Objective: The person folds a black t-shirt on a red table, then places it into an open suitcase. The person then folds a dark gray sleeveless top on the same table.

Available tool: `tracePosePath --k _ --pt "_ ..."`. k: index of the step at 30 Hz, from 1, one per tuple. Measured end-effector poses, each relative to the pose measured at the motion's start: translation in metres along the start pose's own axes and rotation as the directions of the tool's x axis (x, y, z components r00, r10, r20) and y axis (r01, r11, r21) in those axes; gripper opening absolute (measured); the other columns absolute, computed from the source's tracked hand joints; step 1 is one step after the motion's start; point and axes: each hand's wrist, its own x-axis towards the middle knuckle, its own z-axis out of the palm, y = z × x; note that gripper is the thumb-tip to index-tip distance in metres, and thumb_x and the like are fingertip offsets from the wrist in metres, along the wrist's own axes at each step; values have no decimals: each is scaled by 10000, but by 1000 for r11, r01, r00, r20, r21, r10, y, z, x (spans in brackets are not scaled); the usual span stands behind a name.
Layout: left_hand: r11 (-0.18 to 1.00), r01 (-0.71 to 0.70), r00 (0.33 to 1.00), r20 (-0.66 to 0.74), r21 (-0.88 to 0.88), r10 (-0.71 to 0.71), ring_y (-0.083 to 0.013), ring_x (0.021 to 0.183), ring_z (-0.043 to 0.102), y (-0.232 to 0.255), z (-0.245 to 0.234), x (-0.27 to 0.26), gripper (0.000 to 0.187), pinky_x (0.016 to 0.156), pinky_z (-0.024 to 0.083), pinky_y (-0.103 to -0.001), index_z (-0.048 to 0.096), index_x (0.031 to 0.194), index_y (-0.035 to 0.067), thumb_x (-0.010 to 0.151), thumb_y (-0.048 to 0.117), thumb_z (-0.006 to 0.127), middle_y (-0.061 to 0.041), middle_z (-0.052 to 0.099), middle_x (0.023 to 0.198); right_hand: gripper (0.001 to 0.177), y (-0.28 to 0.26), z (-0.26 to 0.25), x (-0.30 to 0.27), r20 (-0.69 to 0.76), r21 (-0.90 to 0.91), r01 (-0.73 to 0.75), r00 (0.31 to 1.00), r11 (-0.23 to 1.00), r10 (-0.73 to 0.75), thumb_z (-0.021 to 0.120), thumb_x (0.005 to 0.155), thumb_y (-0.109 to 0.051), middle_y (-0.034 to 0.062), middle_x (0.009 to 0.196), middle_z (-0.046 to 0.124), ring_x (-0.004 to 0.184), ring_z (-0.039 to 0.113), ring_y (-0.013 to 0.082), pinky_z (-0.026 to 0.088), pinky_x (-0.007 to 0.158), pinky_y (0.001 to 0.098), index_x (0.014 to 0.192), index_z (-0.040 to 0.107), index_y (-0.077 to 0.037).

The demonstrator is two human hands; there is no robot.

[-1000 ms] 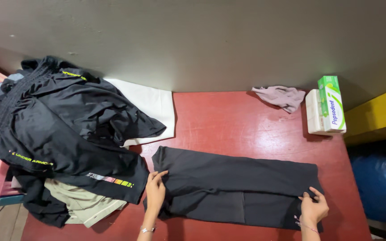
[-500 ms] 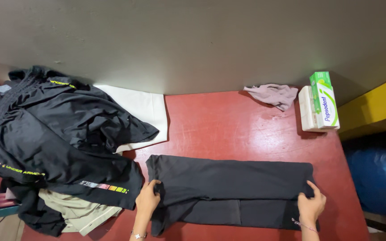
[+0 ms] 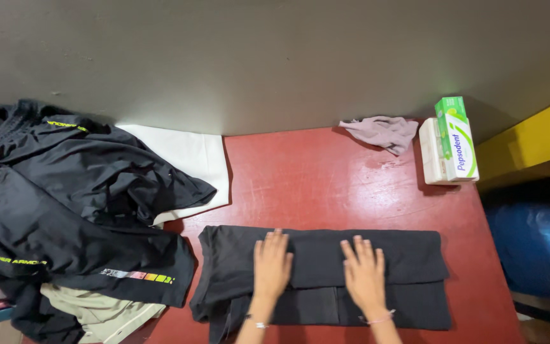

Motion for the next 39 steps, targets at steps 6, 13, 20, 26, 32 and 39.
tracePosePath --k 6,13,20,26,32,39 --pt "996 -89 993 84 1 89 -293 1489 319 47 27 9 652 1200 139 -604 417 1555 145 989 429 570 -65 356 1628 566 -15 24 5 45 49 49 998 998 -52 472 990 -407 82 1622 350 1485 325 317 207 1203 556 1528 419 -238" --pt "996 53 998 35 67 -55 -278 1504 300 -9 16 21 718 1204 135 -592 398 1557 213 943 537 581 -48 340 1632 753 95 0 -10 -76 -32 -251 966 967 248 505 920 -558 136 1656 305 1509 299 358 205 1216 564 1578 365 -219" --pt "962 229 968 -138 146 -210 -426 1498 278 -78 -9 12 774 1208 224 -530 388 1561 174 912 545 588 -227 313 1615 793 105 11 -18 -153 45 -272 949 961 275 503 914 -599 281 1665 179 1518 210 457 159 1217 561 1597 340 -230" --pt "975 218 967 -146 52 -208 -474 1483 253 -96 -19 18 797 1183 233 -538 388 1551 150 890 537 607 -311 253 1614 807 108 11 -16 -76 29 -306 948 951 308 524 895 -592 240 1672 200 1535 196 438 142 1226 563 1593 334 -237" --pt "972 205 975 -66 -118 -214 -418 1524 242 -105 -28 9 689 1217 206 -509 367 1572 86 988 393 565 -226 285 1641 799 107 16 -18 -91 33 -295 951 955 296 499 912 -589 257 1680 192 1543 181 445 135 1234 570 1603 322 -230" --pt "971 188 980 -35 -149 -195 -327 1521 314 -130 -52 -31 543 1240 222 -472 466 1509 99 1009 291 546 -133 391 1621 809 117 26 -22 -73 -1 -273 960 962 272 462 926 -607 284 1675 183 1538 168 466 131 1223 587 1614 296 -214"
